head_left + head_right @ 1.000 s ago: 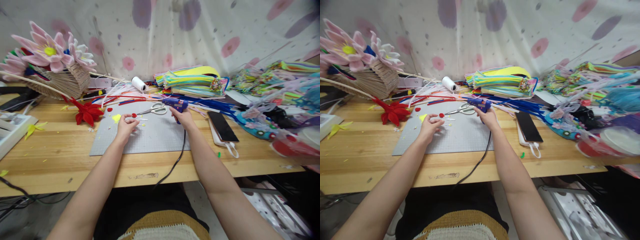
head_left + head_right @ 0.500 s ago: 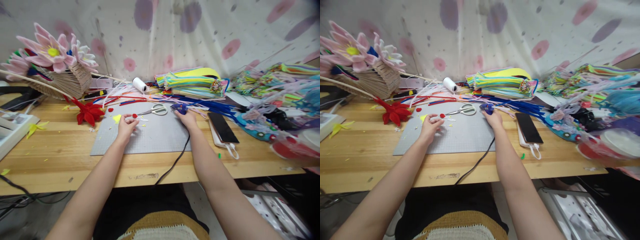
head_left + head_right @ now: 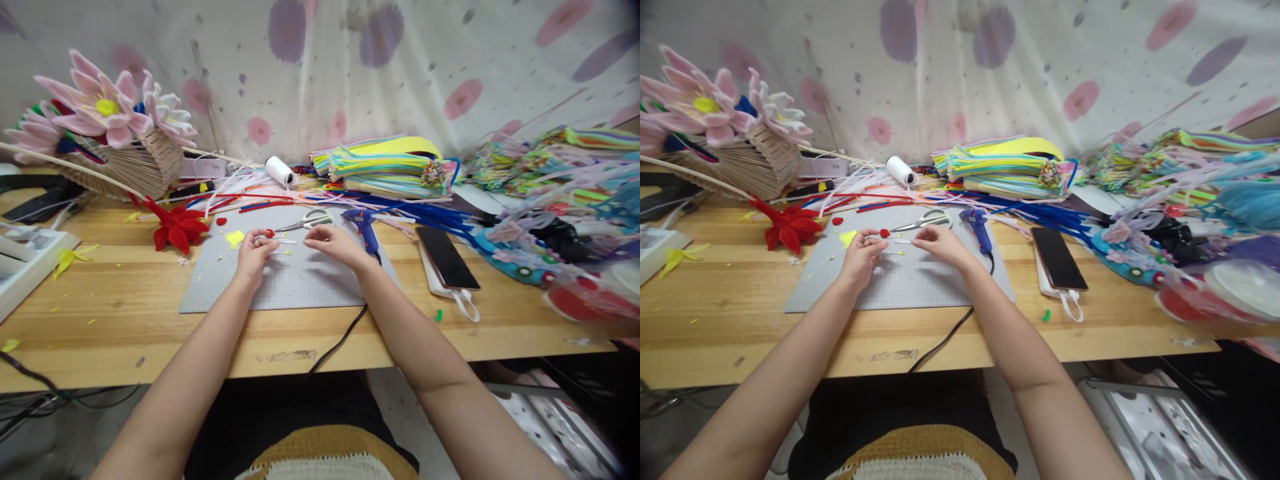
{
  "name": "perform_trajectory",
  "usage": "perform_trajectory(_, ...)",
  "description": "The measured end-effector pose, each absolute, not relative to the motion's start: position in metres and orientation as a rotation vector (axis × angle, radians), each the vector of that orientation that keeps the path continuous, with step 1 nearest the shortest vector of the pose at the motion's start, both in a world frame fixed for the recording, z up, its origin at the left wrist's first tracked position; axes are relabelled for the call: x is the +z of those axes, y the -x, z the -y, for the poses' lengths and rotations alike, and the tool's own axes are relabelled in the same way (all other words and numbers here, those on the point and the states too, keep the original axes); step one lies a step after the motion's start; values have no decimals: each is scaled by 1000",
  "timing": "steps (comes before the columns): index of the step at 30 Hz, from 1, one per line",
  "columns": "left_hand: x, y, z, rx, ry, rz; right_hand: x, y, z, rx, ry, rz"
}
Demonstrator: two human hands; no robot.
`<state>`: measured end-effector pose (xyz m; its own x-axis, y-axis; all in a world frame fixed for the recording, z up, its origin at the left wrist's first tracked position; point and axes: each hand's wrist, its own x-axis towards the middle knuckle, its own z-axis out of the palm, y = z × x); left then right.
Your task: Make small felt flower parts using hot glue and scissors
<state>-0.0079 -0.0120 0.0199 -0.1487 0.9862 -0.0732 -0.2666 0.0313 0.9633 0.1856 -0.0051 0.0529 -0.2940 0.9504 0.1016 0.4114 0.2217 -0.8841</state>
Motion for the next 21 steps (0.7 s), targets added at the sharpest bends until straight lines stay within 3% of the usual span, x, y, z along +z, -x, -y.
perform_trajectory(4, 20, 9, 13, 1383, -889, -1107, 31, -147, -1, 1106, 1153, 1754)
perform_trajectory(14, 25, 4, 17, 1277, -982, -1144, 17, -140, -4, 923, 1223, 1810)
perform_trajectory(21, 27, 1, 19, 1282, -970, -1189, 19, -142, -2, 1202, 1138, 1625)
